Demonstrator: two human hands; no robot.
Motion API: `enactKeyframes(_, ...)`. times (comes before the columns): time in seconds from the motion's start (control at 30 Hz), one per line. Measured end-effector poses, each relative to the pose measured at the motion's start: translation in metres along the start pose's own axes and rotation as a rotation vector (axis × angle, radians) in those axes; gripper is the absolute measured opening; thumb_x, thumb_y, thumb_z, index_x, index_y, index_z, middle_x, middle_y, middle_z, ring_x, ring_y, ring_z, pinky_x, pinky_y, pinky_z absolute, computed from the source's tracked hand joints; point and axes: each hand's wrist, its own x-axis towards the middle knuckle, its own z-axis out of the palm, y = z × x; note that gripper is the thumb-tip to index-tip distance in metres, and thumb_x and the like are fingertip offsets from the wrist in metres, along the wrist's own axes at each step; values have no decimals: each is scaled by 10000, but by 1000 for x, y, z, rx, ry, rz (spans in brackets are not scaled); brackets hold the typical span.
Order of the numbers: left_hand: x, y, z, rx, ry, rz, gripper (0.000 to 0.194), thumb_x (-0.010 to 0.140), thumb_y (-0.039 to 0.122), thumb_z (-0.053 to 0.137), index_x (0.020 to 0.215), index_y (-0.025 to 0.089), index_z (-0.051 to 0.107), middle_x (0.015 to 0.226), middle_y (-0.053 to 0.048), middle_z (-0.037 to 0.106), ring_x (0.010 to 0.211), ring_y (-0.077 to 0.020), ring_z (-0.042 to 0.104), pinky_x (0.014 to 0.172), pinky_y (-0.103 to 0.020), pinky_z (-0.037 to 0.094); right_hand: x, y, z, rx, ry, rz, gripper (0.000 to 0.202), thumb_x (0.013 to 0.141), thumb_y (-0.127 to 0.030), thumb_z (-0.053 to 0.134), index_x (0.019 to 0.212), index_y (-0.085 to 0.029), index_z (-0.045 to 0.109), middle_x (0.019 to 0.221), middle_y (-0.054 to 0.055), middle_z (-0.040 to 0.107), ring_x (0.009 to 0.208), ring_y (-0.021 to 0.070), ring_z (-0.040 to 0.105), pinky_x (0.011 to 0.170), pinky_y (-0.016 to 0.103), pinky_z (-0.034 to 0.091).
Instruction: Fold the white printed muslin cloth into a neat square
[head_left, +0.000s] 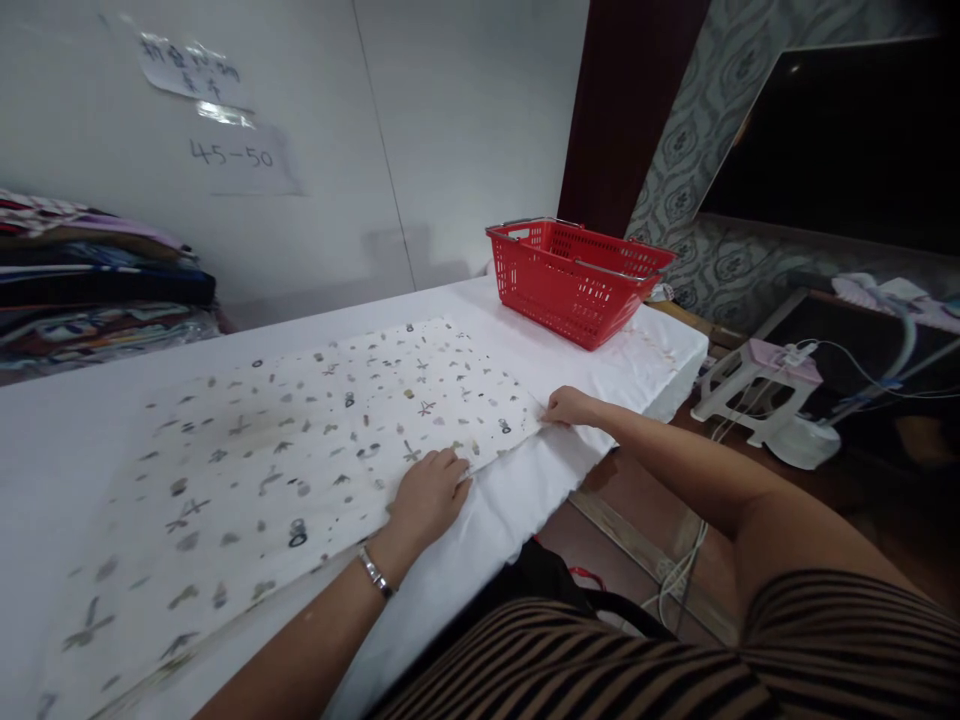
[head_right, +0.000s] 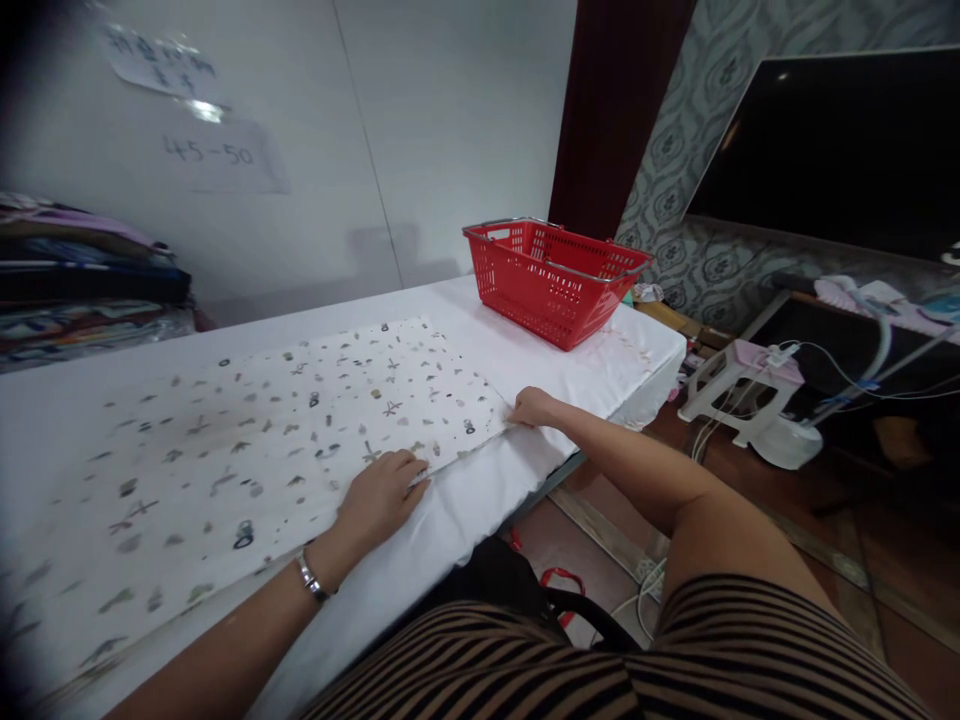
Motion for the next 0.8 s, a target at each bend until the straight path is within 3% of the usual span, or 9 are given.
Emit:
enactKeyframes(0.3, -5, 0, -2, -35, 15, 4, 207, 871, 230, 472, 1023, 194, 608, 998, -53, 595, 929, -202, 518, 807, -336, 428, -1, -10, -20, 8, 49, -6, 96, 709, -175, 587, 675, -126, 661, 537, 18, 604, 546, 121, 552, 521, 201, 365)
enactKeyframes(0.43, -7, 0, -2, -50, 18, -3, 206, 868, 216, 476, 1022, 186, 610, 1015, -57, 600, 944, -205, 517, 826, -341, 425, 3, -4, -15, 102, 27, 16, 199, 812, -264, 515, 724, -135, 638, 582, 0, 612, 465, 71, 479, 466, 183, 348)
enactKeyframes(0.6, -7, 2, -5, -62, -5, -15, 212, 859, 194, 477, 1019, 183, 616, 1019, -57, 602, 946, -204, 523, 824, -339, 428, 2, 6, -3, 128, -62, 83, 206, 802, -244, 546, 647, -124, 607, 524, -3, 578, 414, 64, 436, 435, 189, 340)
enactKeyframes(0.8, -6, 2, -5, -61, -9, -13, 216, 857, 190, 472, 1013, 182, 621, 1021, -61, 602, 947, -206, 519, 839, -344, 425, 3, 2, -1, 69, -54, 80, 238, 792, -294, 569, 632, -129, 631, 545, 12, 595, 473, 89, 490, 472, 196, 352)
